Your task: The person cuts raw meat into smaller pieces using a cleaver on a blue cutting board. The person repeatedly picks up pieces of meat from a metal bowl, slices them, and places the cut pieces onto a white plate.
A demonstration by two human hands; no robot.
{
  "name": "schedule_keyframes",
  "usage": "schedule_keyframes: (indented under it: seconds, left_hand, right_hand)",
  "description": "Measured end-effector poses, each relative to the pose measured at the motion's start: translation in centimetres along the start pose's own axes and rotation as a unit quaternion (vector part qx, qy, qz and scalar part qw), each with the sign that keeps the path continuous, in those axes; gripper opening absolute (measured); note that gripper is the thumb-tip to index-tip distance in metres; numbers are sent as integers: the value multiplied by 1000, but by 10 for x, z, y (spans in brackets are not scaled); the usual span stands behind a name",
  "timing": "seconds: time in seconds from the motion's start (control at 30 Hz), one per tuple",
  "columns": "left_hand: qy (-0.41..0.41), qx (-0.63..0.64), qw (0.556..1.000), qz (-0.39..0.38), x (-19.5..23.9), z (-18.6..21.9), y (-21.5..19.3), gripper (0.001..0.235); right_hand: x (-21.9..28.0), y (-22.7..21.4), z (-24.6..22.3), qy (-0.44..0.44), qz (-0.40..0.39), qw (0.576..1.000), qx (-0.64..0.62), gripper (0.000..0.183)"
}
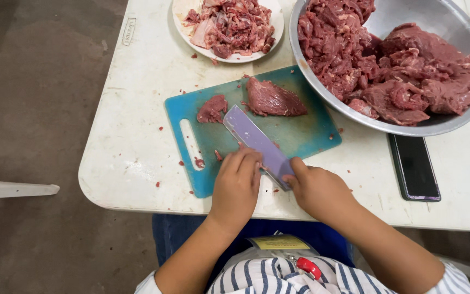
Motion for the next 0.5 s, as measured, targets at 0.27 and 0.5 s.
schedule_keyframes:
  seconds: [0.27,0.5]
  left_hand:
    - [-20,7,1000,-4,-4,6,-8,19]
    - [-32,-17,999,-18,8,4,-14,7]
  right_hand:
    - [8,-7,41,36,5,988,-148,21]
    - [8,-32,38,18,99,960,-262,36]
Point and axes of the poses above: each hand's wrist, its own x-axis away from the middle knuckle, its own y-axis out of the palm, z = x × y, the point moved 10 cm from there along -x, towards the middle knuckle, and after that the axes turned 13 degrees about x, right-handed, at the moved point
